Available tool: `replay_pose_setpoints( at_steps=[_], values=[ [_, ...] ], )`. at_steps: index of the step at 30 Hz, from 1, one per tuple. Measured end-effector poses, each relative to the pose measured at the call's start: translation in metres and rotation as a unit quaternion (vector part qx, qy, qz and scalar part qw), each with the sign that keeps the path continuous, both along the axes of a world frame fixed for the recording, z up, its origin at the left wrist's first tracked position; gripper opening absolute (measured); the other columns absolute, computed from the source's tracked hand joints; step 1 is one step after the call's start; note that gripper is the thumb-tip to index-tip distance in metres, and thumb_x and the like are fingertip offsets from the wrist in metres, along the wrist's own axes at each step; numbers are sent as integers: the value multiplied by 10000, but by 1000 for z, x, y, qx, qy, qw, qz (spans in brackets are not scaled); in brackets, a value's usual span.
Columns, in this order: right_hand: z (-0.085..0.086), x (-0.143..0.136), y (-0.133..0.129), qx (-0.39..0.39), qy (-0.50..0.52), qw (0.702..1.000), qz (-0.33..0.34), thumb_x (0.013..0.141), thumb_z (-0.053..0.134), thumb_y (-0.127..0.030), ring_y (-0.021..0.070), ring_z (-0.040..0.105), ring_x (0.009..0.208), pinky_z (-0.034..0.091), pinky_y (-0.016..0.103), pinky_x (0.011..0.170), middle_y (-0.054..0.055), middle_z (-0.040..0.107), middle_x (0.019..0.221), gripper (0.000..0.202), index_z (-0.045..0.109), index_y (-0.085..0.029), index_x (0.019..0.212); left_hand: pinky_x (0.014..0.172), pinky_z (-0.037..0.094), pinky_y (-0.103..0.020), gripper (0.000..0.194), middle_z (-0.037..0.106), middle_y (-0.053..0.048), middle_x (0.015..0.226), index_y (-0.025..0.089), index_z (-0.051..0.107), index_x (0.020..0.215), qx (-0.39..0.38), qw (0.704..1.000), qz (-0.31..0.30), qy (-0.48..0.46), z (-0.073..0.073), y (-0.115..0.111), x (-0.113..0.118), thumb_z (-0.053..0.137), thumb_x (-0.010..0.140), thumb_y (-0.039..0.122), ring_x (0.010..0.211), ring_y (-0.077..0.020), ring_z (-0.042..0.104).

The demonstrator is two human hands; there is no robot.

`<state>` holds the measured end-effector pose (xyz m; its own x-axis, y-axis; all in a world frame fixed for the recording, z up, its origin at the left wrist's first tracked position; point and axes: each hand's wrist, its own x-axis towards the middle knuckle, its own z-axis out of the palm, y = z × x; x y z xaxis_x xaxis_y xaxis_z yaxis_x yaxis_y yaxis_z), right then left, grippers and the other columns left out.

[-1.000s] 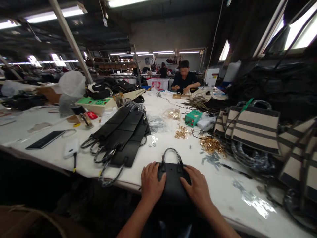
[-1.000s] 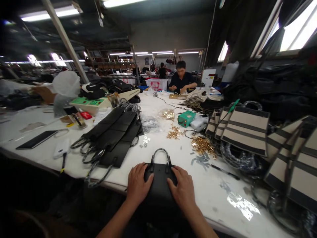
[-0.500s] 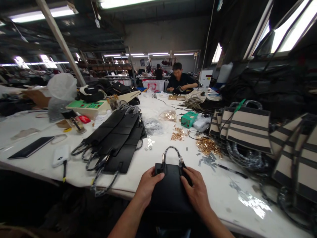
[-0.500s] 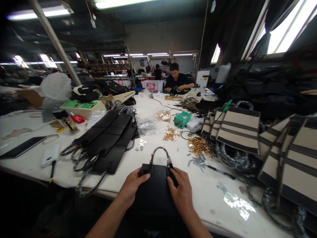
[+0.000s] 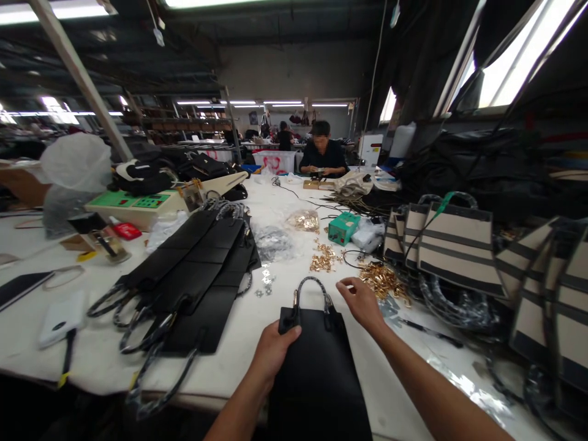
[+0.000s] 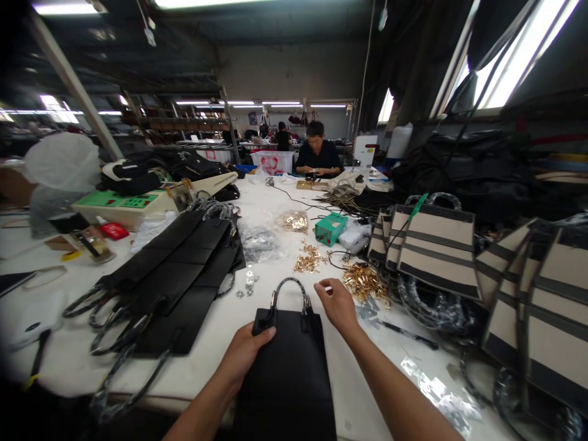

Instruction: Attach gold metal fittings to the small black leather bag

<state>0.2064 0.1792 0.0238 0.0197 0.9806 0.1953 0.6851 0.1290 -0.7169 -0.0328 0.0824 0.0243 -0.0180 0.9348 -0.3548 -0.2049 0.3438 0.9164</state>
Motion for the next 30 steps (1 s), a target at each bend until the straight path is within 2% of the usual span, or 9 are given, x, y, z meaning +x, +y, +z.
replay_pose_setpoints(
  at_steps=[3, 6, 10, 14, 19, 22, 24, 27, 30],
  values=[
    [-13, -9, 46, -10, -36, 999, -14, 877, 545, -438, 200, 646, 875, 476, 328, 842, 74, 662, 1111, 364, 657, -201, 1130, 777, 543, -363, 366, 760, -107, 887, 107, 712, 949, 10, 1000, 2, 24, -7, 2, 0, 774, 711, 378, 845, -281, 713],
    [-26, -19, 73, -21, -73, 997, -34, 859, 569, -415, 245, 614, 1025, 452, 340, 873, 100, 629, 1190, 412, 632, -199, 1205, 770, 541, -358, 380, 758, -104, 909, 114, 713, 944, 11, 999, -5, 36, -14, 2, -2, 775, 702, 400, 846, -282, 707],
    [-36, -27, 86, -35, -100, 993, -52, 833, 593, -404, 251, 620, 998, 440, 332, 816, 80, 619, 1202, 322, 687, -235, 1091, 792, 534, -362, 400, 754, -94, 928, 124, 703, 979, 18, 999, -11, 41, -20, 3, -5, 754, 723, 426, 887, -292, 699],
    [-35, -28, 85, -31, -78, 995, -59, 823, 600, -404, 225, 628, 949, 434, 308, 784, 58, 640, 1134, 222, 715, -235, 907, 808, 528, -375, 398, 746, -98, 960, 131, 681, 1034, 23, 998, -2, 58, -20, 5, -4, 706, 767, 425, 919, -296, 691],
    [-17, -28, 54, 0, 17, 999, -35, 856, 556, -470, 177, 632, 810, 474, 294, 788, 39, 688, 1008, 296, 698, -217, 915, 956, 468, -375, 427, 704, -110, 1112, 145, 625, 1144, 85, 985, 74, 130, -22, 2, 3, 685, 763, 328, 1071, -276, 645],
    [0, -33, 14, 7, 111, 994, 6, 869, 554, -532, 172, 622, 740, 496, 286, 730, 34, 700, 904, 364, 694, -209, 961, 981, 455, -394, 562, 677, -105, 1127, 155, 525, 1300, 79, 971, 116, 191, -28, -1, 8, 660, 772, 292, 1071, -259, 639],
    [8, -40, -16, -13, 217, 974, 58, 853, 598, -542, 177, 617, 728, 504, 291, 708, 33, 693, 876, 378, 692, -207, 1000, 971, 462, -417, 581, 663, -96, 1103, 169, 486, 1349, 92, 957, 120, 246, -31, -2, 12, 633, 797, 278, 1042, -253, 640],
    [11, -53, -51, -86, 355, 919, 151, 824, 664, -510, 182, 628, 778, 518, 296, 712, 43, 686, 992, 366, 697, -219, 1043, 974, 466, -447, 469, 626, -101, 1120, 178, 566, 1260, 168, 909, 139, 354, -33, -4, 17, 621, 797, 226, 1067, -264, 609],
    [3, -63, -64, -146, 391, 887, 197, 825, 676, -481, 147, 601, 697, 500, 275, 666, 34, 682, 968, 328, 723, -218, 1015, 999, 457, -483, 402, 607, -106, 1149, 198, 612, 1192, 271, 832, 178, 449, -32, -8, 21, 633, 791, 202, 1120, -281, 570]
  ],
)
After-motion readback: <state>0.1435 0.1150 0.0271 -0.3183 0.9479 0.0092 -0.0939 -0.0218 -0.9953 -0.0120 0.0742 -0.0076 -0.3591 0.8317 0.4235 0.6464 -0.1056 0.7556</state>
